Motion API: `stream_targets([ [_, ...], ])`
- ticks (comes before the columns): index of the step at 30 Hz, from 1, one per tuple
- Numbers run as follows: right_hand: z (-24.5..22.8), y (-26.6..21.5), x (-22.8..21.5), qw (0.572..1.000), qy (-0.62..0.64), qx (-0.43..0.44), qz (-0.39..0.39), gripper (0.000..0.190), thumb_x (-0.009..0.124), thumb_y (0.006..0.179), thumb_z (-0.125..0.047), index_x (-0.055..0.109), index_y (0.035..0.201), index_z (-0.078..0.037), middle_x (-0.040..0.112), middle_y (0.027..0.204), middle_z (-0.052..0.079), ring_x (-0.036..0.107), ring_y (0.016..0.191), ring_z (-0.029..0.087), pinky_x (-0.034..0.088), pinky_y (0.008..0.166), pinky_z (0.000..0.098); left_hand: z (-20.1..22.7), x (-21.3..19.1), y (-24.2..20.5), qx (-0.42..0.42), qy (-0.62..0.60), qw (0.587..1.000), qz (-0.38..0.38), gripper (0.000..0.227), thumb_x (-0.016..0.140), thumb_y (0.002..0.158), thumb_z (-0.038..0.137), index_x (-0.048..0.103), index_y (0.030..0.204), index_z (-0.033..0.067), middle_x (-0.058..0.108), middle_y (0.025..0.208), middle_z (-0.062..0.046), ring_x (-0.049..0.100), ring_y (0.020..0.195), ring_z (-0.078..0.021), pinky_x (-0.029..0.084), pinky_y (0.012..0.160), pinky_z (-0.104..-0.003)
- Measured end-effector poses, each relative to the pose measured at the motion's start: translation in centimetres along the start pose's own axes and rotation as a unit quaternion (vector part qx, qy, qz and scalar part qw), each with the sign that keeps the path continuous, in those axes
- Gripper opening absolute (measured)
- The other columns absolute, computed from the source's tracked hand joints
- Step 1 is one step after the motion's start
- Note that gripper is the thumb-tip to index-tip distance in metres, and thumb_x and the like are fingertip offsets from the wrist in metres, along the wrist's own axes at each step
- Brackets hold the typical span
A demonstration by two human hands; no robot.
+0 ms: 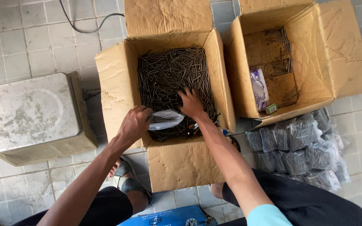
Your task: The person scoops nails from a cardboard box into a small plastic bag, then places the bag on a digital scale. The person repeats this scooping and weighing process multiple times, adjusting the bag contents between weighings.
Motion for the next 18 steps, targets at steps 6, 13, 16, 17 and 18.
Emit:
stream_targets([
  [6, 0.3, 1.3, -0.6, 0.997, 0.044, 0.000, -0.065, 0.064, 0.073, 0.083, -0.015, 0.045, 0.140, -0.005, 0.031, 0.145, 0.030, 0.035, 0.126, 0.064, 0.051, 0.091, 0.0702, -0.4, 0.4, 0.1, 0.007, -0.005, 1.000, -0.001, 0.014, 0.063, 0.086, 0.017, 0.067, 0.099, 0.0138, 0.065, 0.088, -0.010, 0.064, 0.087, -0.0336, 0.052, 0.073, -0.043],
  [13, 0.0, 1.6, 0.4, 0.999, 0.002, 0.012, -0.033, 0.053, 0.068, 0.086, -0.016, 0.051, 0.135, -0.009, 0.040, 0.137, 0.026, 0.048, 0.120, 0.055, 0.060, 0.082, 0.0592, -0.1, -0.1, 0.2, 0.017, 0.000, 1.000, -0.005, 0.013, 0.062, 0.085, 0.019, 0.066, 0.097, 0.0154, 0.063, 0.085, -0.009, 0.063, 0.086, -0.0326, 0.052, 0.073, -0.042],
  [16, 0.0, 2.0, 1.3, 1.000, 0.015, 0.001, -0.012, 0.045, 0.064, 0.089, -0.012, 0.053, 0.132, -0.005, 0.041, 0.135, 0.029, 0.049, 0.117, 0.057, 0.062, 0.075, 0.0570, -0.2, -0.1, 0.1, 0.009, -0.008, 1.000, -0.005, 0.011, 0.062, 0.086, 0.018, 0.066, 0.096, 0.0147, 0.063, 0.084, -0.009, 0.063, 0.085, -0.0333, 0.052, 0.072, -0.043],
  [17, 0.0, 2.2, 1.9, 0.999, -0.043, -0.008, -0.004, 0.042, 0.062, 0.089, -0.011, 0.054, 0.130, -0.005, 0.043, 0.134, 0.029, 0.052, 0.115, 0.053, 0.062, 0.071, 0.0528, -0.3, 0.0, -0.1, 0.006, -0.009, 1.000, -0.005, 0.011, 0.062, 0.086, 0.018, 0.066, 0.095, 0.0143, 0.064, 0.084, -0.010, 0.063, 0.084, -0.0336, 0.052, 0.072, -0.043],
  [18, 0.1, 2.4, 2.4, 0.995, -0.102, -0.016, 0.005, 0.040, 0.059, 0.089, -0.011, 0.056, 0.128, -0.005, 0.044, 0.133, 0.028, 0.055, 0.113, 0.049, 0.063, 0.067, 0.0486, -0.2, 0.1, 0.0, 0.004, -0.010, 1.000, -0.004, 0.010, 0.062, 0.086, 0.018, 0.067, 0.094, 0.0139, 0.064, 0.083, -0.011, 0.064, 0.084, -0.0339, 0.052, 0.072, -0.043],
])
Point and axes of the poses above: each hand's wrist, its own y-axis towards the middle knuckle, its own x-axis out of the palm, z = x × y, the point moved 1 cm from there along y, towards the middle knuckle
